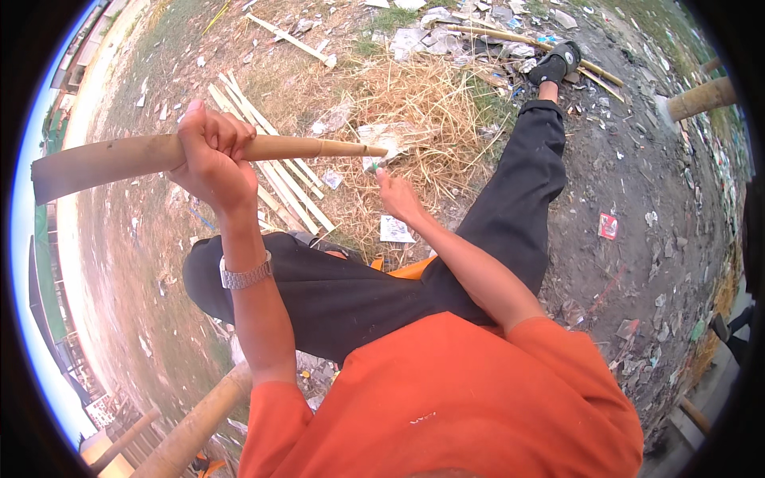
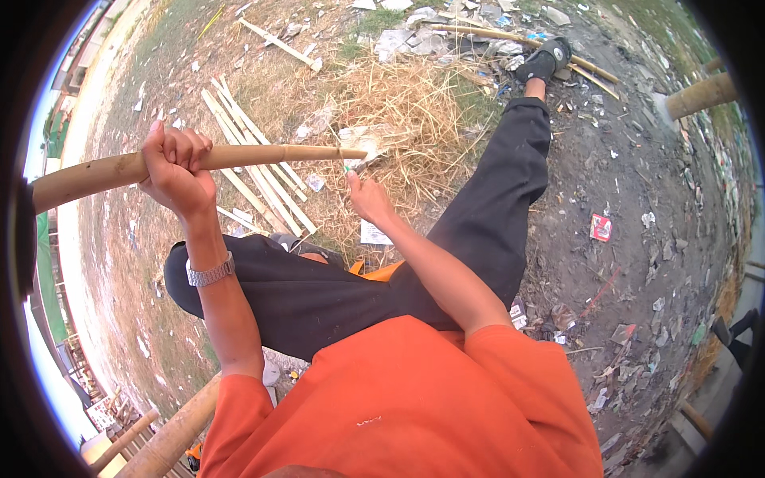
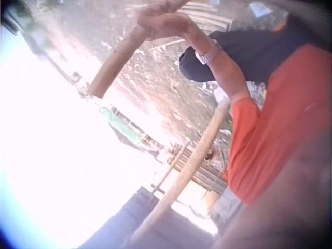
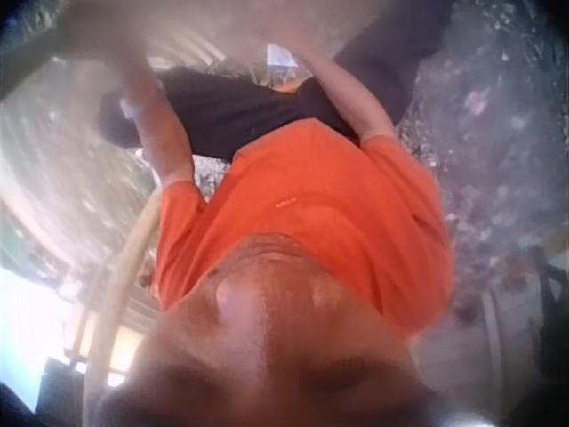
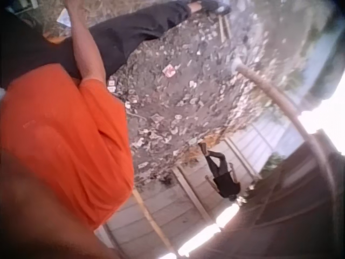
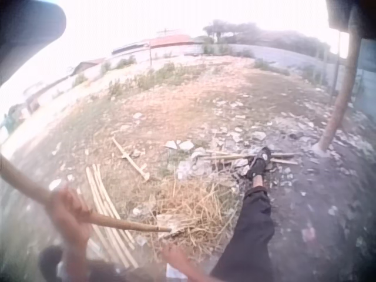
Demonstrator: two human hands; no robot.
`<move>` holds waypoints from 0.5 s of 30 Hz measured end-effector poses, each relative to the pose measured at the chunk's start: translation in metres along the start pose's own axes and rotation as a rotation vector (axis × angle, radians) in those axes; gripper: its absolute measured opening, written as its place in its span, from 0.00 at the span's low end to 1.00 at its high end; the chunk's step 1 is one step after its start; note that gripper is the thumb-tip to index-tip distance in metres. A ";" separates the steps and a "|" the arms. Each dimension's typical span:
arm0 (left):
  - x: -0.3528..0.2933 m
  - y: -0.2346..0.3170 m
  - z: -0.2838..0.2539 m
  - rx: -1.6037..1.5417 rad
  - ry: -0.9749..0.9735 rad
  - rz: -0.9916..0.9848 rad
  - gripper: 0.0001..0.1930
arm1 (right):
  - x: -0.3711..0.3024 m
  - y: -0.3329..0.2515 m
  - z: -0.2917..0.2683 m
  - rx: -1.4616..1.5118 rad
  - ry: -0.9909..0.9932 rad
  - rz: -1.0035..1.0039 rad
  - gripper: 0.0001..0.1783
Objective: The person sits on the ground and uses a small green knife to shave the surface of a long bamboo pole held in their left hand. They repeatedly scrape the tool along the bamboo to remove the outer layer, with shavings falling to the ground.
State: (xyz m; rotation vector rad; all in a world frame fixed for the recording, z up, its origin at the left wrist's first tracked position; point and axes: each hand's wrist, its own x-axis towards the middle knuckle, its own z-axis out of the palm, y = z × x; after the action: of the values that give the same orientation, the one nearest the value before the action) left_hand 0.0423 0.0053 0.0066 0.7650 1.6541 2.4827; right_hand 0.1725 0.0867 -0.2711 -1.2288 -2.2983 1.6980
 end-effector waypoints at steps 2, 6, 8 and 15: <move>0.006 0.002 0.000 0.015 0.015 -0.006 0.21 | 0.007 0.009 -0.001 -0.026 0.006 0.039 0.40; 0.004 0.001 -0.009 0.050 0.076 -0.005 0.21 | -0.002 -0.015 -0.002 0.046 -0.074 -0.018 0.40; 0.004 0.000 0.002 0.036 0.042 -0.009 0.21 | 0.021 0.026 0.013 0.000 0.007 0.092 0.41; 0.008 -0.001 -0.010 0.021 0.035 -0.007 0.21 | 0.030 0.030 0.017 -0.019 0.012 0.126 0.42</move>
State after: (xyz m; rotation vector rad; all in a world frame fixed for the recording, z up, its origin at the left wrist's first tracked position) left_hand 0.0305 0.0000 0.0061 0.7208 1.6932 2.4921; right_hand 0.1610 0.0941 -0.3154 -1.4106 -2.2805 1.7052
